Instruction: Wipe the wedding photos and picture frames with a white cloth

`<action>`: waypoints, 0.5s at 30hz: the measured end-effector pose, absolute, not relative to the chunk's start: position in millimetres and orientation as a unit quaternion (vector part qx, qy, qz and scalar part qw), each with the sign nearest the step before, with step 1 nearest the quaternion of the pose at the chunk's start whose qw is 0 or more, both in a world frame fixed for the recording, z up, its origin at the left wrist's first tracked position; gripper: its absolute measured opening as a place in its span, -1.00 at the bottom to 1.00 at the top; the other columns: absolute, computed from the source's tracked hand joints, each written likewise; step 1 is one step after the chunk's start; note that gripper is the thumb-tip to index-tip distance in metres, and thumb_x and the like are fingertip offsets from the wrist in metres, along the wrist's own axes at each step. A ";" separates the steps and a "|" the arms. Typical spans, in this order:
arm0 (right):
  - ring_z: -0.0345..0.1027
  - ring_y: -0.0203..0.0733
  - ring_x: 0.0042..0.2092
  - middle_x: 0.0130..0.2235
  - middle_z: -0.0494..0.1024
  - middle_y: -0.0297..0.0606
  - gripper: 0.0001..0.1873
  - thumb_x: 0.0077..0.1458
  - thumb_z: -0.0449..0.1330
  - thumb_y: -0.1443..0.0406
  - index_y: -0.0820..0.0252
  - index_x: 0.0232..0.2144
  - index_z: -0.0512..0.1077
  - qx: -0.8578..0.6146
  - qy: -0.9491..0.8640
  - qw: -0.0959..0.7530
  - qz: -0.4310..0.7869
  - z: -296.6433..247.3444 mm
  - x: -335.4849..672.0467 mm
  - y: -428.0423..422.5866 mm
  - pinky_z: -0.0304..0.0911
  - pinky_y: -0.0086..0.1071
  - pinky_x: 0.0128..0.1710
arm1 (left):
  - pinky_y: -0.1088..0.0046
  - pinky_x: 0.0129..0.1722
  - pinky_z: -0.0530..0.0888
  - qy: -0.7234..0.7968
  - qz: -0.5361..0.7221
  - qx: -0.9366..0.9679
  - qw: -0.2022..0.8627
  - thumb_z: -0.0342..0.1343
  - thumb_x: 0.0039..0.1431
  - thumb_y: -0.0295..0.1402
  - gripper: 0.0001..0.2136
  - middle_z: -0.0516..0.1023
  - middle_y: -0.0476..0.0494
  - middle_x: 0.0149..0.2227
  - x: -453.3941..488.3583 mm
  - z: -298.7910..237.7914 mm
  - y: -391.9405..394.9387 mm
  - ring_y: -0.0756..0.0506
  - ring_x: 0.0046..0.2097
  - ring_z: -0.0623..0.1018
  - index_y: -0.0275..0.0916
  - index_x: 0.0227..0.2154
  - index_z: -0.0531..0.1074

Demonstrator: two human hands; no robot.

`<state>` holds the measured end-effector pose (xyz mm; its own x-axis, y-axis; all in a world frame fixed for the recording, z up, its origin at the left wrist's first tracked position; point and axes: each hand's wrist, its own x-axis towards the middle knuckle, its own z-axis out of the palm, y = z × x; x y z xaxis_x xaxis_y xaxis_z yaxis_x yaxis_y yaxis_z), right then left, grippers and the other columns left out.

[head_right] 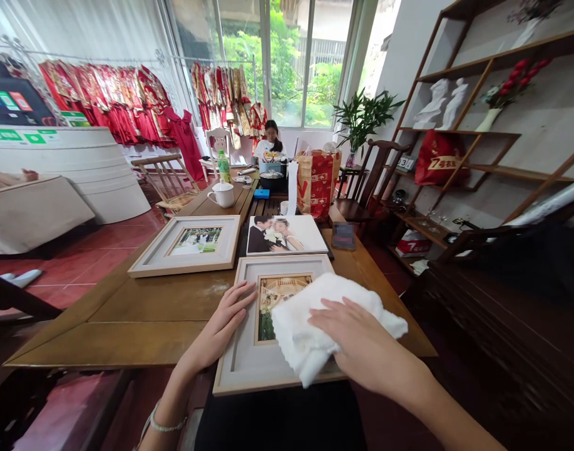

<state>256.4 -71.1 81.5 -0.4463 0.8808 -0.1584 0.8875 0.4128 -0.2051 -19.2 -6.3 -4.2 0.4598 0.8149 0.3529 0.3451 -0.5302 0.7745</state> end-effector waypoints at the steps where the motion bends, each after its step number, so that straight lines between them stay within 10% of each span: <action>1: 0.01 -0.02 0.26 0.19 0.31 -0.24 -0.22 -0.24 -0.03 0.57 0.14 0.11 0.31 0.539 0.836 0.009 -0.101 75.7 256.7 -61.3 -0.10 0.01 0.25 | 0.01 0.28 -0.02 0.366 0.369 0.793 0.319 -0.19 0.32 -0.32 -0.64 0.21 -0.09 0.25 -19.2 -4.1 -6.1 -0.18 0.31 0.04 -0.08 0.11 0.32; 6: -0.04 0.06 0.27 0.23 0.23 -0.13 -0.20 -0.25 -0.01 0.57 0.30 0.15 0.24 0.581 0.813 -0.023 0.002 50.5 237.8 -25.6 -0.10 0.04 0.24 | 0.03 0.29 -0.01 0.372 0.368 0.788 0.325 -0.20 0.33 -0.29 -0.63 0.22 -0.09 0.24 -18.8 -4.3 -6.1 -0.17 0.31 0.04 -0.09 0.13 0.29; 15: 0.03 0.06 0.24 0.21 0.27 -0.07 -0.19 -0.27 0.05 0.46 0.31 0.16 0.23 0.444 0.880 -0.046 -0.160 63.0 188.0 -94.9 -0.07 -0.10 0.24 | 0.12 0.30 -0.02 0.391 0.377 0.776 0.320 -0.23 0.34 -0.22 -0.60 0.15 -0.09 0.28 -16.6 -6.7 -7.2 -0.14 0.31 0.04 -0.09 0.20 0.18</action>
